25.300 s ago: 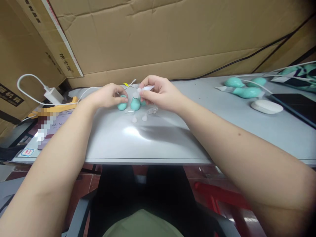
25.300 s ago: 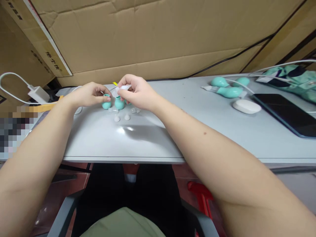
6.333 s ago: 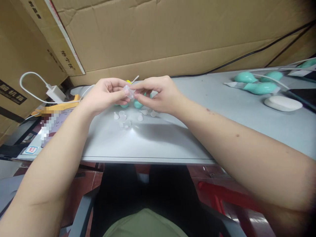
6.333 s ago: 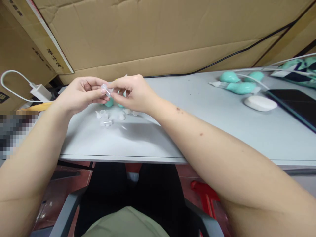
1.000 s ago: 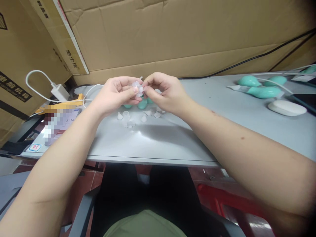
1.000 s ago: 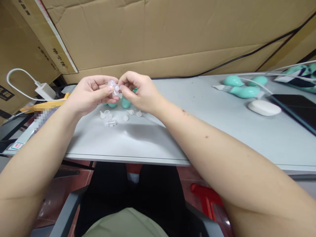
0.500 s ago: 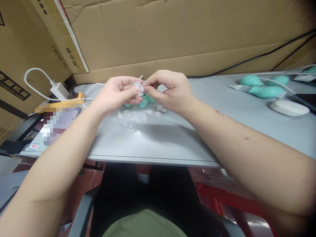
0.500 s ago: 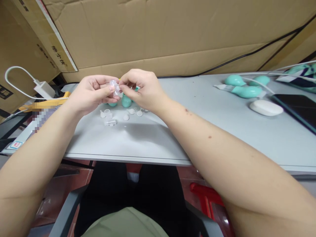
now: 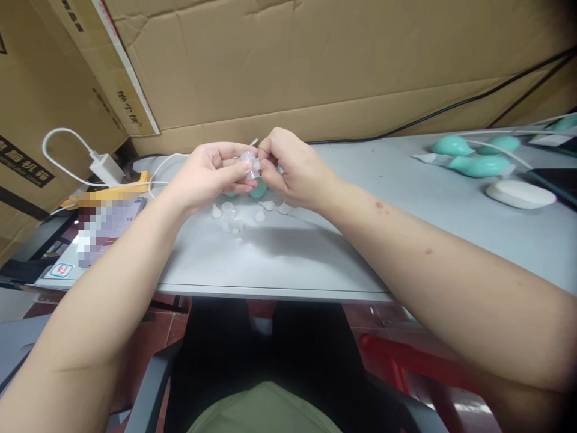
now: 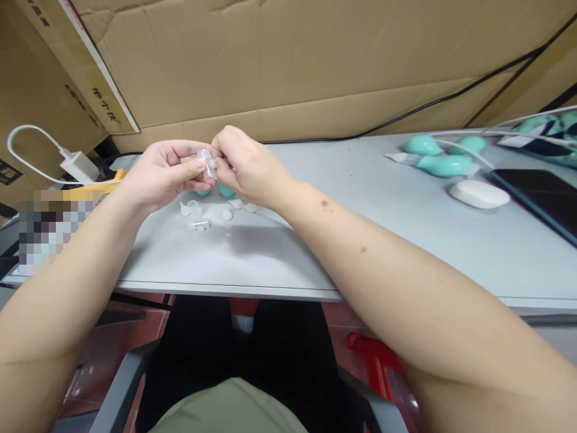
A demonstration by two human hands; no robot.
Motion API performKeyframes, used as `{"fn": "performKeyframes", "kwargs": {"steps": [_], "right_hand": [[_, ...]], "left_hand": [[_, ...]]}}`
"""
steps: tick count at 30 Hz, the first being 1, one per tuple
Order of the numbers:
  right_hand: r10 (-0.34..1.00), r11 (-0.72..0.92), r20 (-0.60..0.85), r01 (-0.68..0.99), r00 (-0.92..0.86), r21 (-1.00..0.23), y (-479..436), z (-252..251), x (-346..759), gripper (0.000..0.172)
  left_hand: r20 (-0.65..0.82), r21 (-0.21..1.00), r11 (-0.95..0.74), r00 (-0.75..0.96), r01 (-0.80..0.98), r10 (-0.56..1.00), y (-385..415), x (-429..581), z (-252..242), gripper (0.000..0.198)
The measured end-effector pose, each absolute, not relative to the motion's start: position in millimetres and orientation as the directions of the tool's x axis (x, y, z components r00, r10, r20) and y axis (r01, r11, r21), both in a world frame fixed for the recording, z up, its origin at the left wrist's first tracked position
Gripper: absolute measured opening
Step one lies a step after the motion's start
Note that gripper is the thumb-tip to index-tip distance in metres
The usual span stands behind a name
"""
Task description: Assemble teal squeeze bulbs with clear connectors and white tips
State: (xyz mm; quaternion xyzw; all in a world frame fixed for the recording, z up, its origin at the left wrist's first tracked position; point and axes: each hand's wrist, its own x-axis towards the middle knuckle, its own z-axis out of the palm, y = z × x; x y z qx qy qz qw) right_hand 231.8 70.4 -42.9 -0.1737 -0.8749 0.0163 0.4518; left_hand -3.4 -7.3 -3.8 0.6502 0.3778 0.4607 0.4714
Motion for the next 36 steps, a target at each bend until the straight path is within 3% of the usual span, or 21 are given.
{"fn": "performKeyframes", "kwargs": {"steps": [8,17,20,24,31,36], "right_hand": [[0.348,0.934,0.783,0.268,-0.516,-0.238,65.2,-41.4,234.0,0.026],[0.465,0.874,0.796,0.055,-0.387,-0.483,53.4,-32.3,235.0,0.014],[0.484,0.857,0.8,0.01,-0.355,-0.515,52.0,-30.1,234.6,0.008],[0.458,0.88,0.832,0.025,-0.313,-0.474,46.7,-28.3,231.4,0.015],[0.315,0.94,0.9,0.228,-0.301,-0.253,42.4,-31.5,225.5,0.026],[0.316,0.937,0.881,0.261,-0.351,-0.232,46.6,-34.2,226.6,0.025]], "left_hand": [[0.216,0.97,-0.239,0.293,0.044,0.931,-6.4,-3.3,-1.7,0.046],[0.231,0.968,-0.249,0.292,0.027,0.928,-5.8,-7.4,-0.8,0.05],[0.215,0.973,-0.23,0.294,0.019,0.931,-6.6,-7.0,0.0,0.05],[0.207,0.976,-0.219,0.302,0.006,0.931,-7.2,-6.7,2.3,0.048],[0.198,0.979,-0.203,0.276,-0.009,0.94,-4.1,-7.2,2.0,0.039],[0.218,0.968,-0.24,0.243,0.068,0.945,-4.4,-8.6,3.0,0.037]]}}
